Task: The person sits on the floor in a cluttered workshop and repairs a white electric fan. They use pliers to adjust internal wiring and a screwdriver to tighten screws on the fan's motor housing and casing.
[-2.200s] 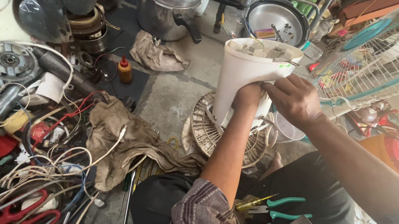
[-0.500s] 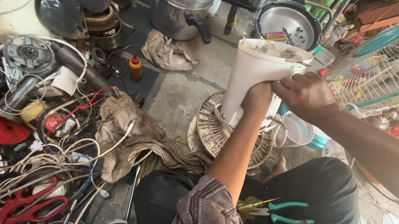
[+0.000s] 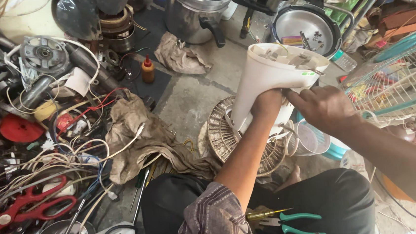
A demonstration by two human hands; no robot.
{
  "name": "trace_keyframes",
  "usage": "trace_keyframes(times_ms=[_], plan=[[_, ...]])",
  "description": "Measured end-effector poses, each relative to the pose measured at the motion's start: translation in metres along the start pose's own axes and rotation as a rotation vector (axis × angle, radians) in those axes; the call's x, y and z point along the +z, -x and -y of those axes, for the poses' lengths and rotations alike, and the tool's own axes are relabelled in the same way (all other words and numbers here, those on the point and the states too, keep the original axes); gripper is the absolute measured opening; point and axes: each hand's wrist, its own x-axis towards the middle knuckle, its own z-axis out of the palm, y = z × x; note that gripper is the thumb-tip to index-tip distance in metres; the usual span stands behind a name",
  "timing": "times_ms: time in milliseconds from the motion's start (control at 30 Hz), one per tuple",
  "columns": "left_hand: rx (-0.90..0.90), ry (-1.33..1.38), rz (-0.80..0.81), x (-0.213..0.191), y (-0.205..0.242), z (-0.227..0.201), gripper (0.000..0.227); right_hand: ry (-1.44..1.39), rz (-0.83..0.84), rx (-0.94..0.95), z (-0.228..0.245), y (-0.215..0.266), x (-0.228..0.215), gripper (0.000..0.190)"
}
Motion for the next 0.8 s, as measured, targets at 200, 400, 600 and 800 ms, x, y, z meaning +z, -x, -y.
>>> trace_keyframes(times_ms=[200, 400, 600, 800], plan=[[-0.006, 0.0, -0.02, -0.002, -0.002, 0.0, 0.02, 0.019, 0.019, -0.019, -0.01, -0.001, 0.015, 0.022], [0.008, -0.008, -0.019, 0.001, 0.001, -0.002, 0.02, 0.051, -0.049, -0.061, -0.011, -0.002, 0.006, 0.036], [0.022, -0.014, -0.014, 0.001, 0.005, -0.005, 0.021, 0.037, 0.212, 0.152, 0.007, -0.006, 0.013, 0.013], [0.31, -0.378, 0.093, 0.0, 0.025, 0.012, 0.02, -0.044, 0.123, 0.23, 0.009, -0.002, 0.021, 0.007]])
